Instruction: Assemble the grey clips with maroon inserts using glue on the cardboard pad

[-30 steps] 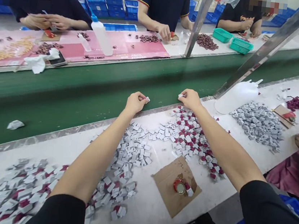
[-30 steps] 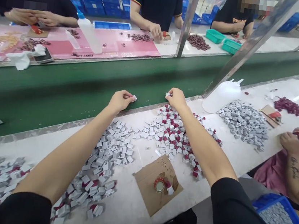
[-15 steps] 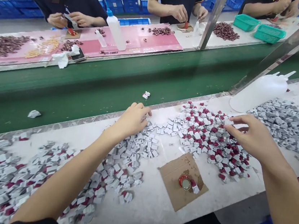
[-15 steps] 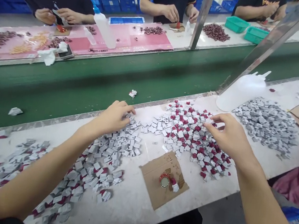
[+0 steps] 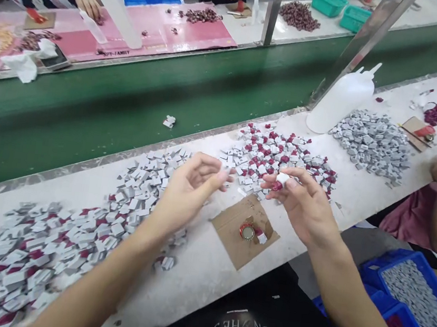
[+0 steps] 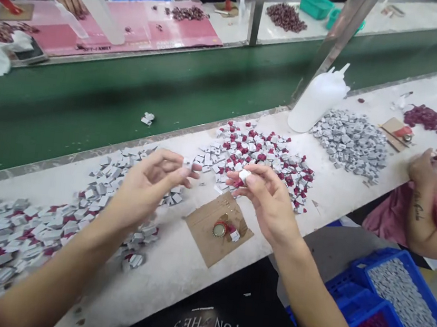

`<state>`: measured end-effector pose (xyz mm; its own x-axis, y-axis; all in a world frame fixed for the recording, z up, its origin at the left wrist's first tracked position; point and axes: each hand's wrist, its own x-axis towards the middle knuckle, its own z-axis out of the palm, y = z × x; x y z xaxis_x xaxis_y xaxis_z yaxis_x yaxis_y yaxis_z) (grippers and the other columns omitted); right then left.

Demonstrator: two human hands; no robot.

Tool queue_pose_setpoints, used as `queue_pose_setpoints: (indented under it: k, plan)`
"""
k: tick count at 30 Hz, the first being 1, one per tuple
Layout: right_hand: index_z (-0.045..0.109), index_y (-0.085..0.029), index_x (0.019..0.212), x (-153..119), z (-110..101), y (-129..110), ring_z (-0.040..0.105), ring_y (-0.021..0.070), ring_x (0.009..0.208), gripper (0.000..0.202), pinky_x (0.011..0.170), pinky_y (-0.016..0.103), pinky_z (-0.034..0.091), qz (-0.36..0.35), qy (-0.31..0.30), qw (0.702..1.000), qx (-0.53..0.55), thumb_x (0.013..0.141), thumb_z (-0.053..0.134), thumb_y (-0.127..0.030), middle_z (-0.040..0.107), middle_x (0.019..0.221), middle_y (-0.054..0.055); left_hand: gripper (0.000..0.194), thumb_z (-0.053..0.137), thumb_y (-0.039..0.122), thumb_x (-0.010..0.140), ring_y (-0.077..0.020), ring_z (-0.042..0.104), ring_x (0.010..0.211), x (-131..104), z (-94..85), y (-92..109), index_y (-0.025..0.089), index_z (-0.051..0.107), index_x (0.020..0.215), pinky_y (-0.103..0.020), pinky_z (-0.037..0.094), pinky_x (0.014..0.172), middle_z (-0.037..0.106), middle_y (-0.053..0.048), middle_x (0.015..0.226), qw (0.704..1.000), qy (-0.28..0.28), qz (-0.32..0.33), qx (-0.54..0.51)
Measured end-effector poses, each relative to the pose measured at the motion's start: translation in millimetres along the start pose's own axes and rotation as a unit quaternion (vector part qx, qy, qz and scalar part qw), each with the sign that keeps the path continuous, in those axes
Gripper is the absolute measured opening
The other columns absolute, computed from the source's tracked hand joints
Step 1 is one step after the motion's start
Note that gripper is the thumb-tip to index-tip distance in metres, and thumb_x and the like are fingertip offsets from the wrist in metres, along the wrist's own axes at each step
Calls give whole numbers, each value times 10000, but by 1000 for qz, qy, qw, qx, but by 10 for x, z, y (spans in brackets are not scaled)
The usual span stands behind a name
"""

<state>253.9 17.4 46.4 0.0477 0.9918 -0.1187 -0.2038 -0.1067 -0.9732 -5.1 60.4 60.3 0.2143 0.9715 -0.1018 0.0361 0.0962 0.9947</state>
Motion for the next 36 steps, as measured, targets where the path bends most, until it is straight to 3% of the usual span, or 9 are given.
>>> queue_pose_setpoints:
  k: [2,5,8,12,16,21,29,33,36]
  plan:
    - [713,-330,1168,-99,100,50,846,307,1221,313,992,512,714,-28,9,1000,-1,1027,831,-584,902,1164,57,282,860,459,1014,-254,825,991,-152,321,0,254,679,1086,-404,716,885,838,-94,1115,994,-28,-22,-107]
    - [683,-348,1202,-226,198,114,808,299,1328,234,1080,532,685,-66,29,997,-33,1092,772,-535,895,1215,53,245,859,398,1016,-222,824,980,-277,659,-70,256,675,1092,-379,736,876,808,-69,1174,985,-22,-21,-168]
    - [707,-336,1126,-319,238,146,786,291,1348,191,1116,505,668,-95,68,991,-70,1071,820,-480,862,1299,65,233,873,355,996,-185,812,937,-350,831,-173,252,699,1112,-327,724,838,791,-52,1192,984,23,-7,-177]
    - [732,-315,1017,-423,228,173,815,254,1084,230,988,439,692,-105,97,986,-87,1021,886,-487,825,1100,51,270,901,365,974,-178,820,860,-448,927,-283,241,695,1098,-314,706,820,810,-19,987,978,40,-29,-203]
    - [749,-318,1058,-548,139,191,783,239,1005,211,889,392,688,-84,55,989,-106,1016,896,-464,793,1062,39,349,943,438,943,-179,799,771,-500,926,-332,234,702,1092,-321,686,757,814,-6,902,977,32,-64,-200]
    - [838,-329,1183,-652,-15,169,779,252,1140,141,983,405,686,-69,-46,987,-134,1044,859,-321,778,1209,56,363,965,441,920,-159,773,754,-525,851,-379,211,738,1086,-291,654,766,797,0,850,975,11,-92,-201]
    - [885,-291,1053,-697,-115,187,783,239,966,153,846,399,653,-93,-23,969,-229,1019,806,-164,833,1015,37,314,986,362,904,-145,744,771,-594,696,-373,204,729,993,-276,635,756,786,-14,882,980,-28,-117,-162]
    - [887,-282,1035,-773,-180,225,786,226,899,161,804,386,645,-88,-13,957,-276,997,811,-145,857,978,26,422,1090,259,721,-158,733,920,-601,488,-450,201,708,888,-257,632,823,772,-24,973,982,36,-119,-144]
    - [887,-273,1044,-829,-187,287,822,236,923,175,798,387,654,-74,-36,953,-290,996,796,-132,872,1018,40,465,1118,236,643,-160,708,898,-627,381,-510,203,713,870,-255,618,788,747,-13,949,981,60,-129,-132]
